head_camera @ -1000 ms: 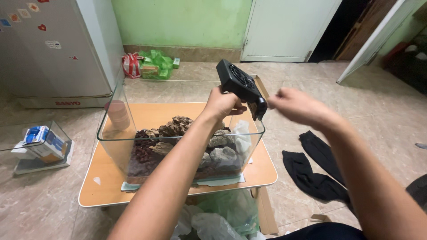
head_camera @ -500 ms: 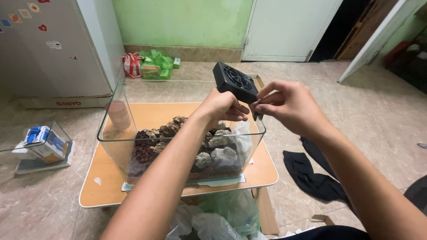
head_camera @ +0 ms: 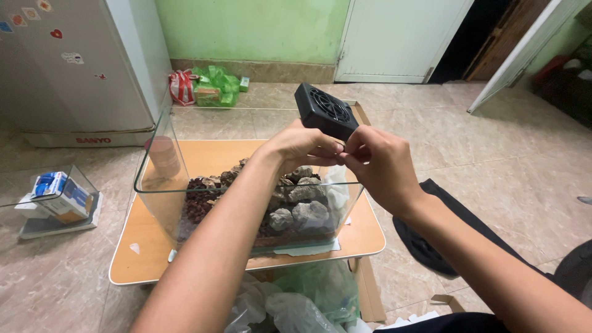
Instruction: The person unboxes a small cooling fan and secures it onto the side wall of a glass aquarium tank.
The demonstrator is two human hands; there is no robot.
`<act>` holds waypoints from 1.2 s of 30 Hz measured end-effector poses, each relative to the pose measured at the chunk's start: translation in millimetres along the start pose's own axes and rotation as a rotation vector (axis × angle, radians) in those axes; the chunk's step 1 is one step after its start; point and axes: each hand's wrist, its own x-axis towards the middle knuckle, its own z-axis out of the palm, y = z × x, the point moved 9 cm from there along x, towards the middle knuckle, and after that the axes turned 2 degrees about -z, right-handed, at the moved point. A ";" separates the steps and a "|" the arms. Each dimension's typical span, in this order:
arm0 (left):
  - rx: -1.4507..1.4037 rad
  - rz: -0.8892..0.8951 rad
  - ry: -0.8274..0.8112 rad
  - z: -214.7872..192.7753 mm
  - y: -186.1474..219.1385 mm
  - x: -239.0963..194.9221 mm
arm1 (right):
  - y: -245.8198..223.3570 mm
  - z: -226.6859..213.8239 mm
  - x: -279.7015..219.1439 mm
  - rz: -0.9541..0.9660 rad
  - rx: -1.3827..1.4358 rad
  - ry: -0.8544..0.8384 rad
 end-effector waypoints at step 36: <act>0.314 0.119 0.343 -30.2 -27.3 82.4 | 85.1 19.4 9.1 0.473 -0.120 0.008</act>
